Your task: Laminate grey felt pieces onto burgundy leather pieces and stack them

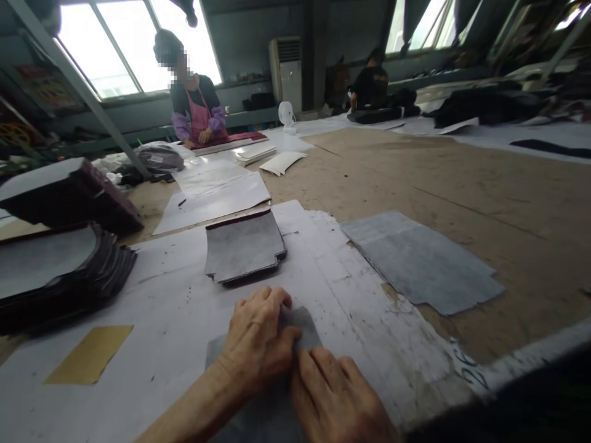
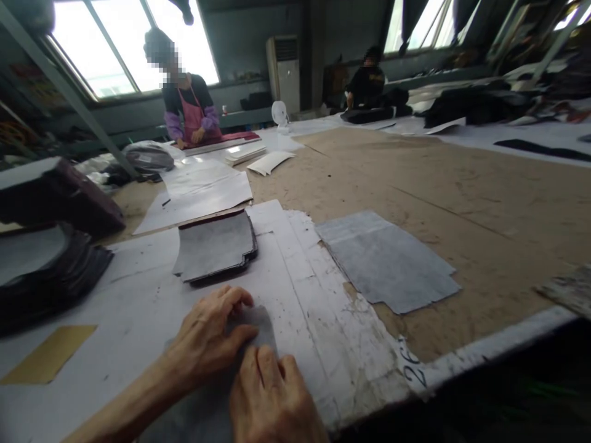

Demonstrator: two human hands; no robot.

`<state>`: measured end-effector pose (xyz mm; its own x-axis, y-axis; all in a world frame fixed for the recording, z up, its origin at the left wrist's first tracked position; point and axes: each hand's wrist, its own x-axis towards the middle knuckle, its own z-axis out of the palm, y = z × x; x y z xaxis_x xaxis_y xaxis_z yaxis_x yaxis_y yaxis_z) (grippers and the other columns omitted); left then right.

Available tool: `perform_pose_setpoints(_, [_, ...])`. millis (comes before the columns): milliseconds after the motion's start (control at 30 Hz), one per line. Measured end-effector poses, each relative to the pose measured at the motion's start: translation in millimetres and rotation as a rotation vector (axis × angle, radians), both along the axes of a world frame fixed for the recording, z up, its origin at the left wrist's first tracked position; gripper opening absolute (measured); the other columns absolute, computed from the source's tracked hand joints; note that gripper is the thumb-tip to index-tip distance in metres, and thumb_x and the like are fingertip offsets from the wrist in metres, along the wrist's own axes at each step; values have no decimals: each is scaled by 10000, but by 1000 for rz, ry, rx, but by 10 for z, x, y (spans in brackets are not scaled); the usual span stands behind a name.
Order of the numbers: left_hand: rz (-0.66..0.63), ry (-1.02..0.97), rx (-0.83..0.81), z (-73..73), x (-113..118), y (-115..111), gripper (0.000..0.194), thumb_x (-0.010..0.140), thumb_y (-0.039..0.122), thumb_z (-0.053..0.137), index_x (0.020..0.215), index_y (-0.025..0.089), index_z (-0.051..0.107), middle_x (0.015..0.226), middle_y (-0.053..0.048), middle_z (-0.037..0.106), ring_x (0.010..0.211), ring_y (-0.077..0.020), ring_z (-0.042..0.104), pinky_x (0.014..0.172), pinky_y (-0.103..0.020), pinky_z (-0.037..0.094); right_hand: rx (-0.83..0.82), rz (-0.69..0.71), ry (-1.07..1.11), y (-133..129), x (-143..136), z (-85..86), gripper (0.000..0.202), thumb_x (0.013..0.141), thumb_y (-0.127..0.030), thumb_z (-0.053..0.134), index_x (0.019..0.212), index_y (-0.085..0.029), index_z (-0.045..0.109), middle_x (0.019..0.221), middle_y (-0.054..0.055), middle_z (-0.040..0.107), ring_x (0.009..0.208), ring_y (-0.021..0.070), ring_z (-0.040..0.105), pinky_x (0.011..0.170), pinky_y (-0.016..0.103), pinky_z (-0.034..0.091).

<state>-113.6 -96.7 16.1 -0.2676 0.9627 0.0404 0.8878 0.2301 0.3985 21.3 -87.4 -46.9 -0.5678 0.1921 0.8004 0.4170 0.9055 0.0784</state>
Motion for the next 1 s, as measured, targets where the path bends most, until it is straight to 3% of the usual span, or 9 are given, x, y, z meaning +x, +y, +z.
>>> perform_pose_setpoints(167, [50, -136, 168, -104, -37, -22, 119, 672, 138, 605, 766, 212, 608, 884, -23, 553, 870, -208, 525, 795, -408, 427, 13, 1, -152, 32, 74, 116, 325, 801, 2, 358, 832, -136, 651, 845, 58, 675, 796, 194, 582, 630, 310, 423])
perform_pose_setpoints(333, [-15, -206, 259, -224, -38, -63, 120, 749, 137, 578, 806, 218, 647, 783, -9, 595, 779, -178, 537, 758, -390, 440, -28, 51, -118, 71, 100, 113, 326, 819, -9, 352, 842, -131, 654, 853, 56, 676, 803, 194, 588, 613, 304, 439])
perform_pose_setpoints(433, [-100, -113, 310, -248, -52, -82, 168, 778, 126, 565, 892, 215, 651, 751, -13, 596, 746, -178, 524, 715, -380, 428, -138, 128, -119, 139, 143, 153, 314, 823, -25, 361, 872, -119, 656, 862, 66, 668, 800, 191, 587, 602, 285, 460])
perform_pose_setpoints(567, [-185, 51, 379, -250, -56, -98, 197, 800, 102, 529, 886, 217, 664, 734, -22, 590, 695, -168, 512, 669, -361, 387, -314, 206, -101, 307, 238, 270, 352, 796, -28, 336, 919, -95, 659, 897, 102, 651, 840, 190, 572, 699, 285, 500])
perform_pose_setpoints(733, [-261, 198, 528, -273, -29, -121, 250, 855, 99, 434, 954, 187, 646, 787, -43, 607, 712, -173, 518, 680, -357, 359, -283, 49, -163, 449, 284, 312, 412, 775, -21, 307, 979, -84, 658, 868, 136, 629, 816, 232, 546, 679, 386, 508])
perform_pose_setpoints(1000, [-349, 285, 506, -264, -15, -143, 288, 903, 108, 352, 1002, 127, 622, 837, -52, 609, 750, -174, 515, 719, -356, 338, -329, 100, -247, 514, 239, 302, 398, 775, -37, 331, 1037, -62, 630, 798, 137, 574, 745, 244, 505, 595, 419, 496])
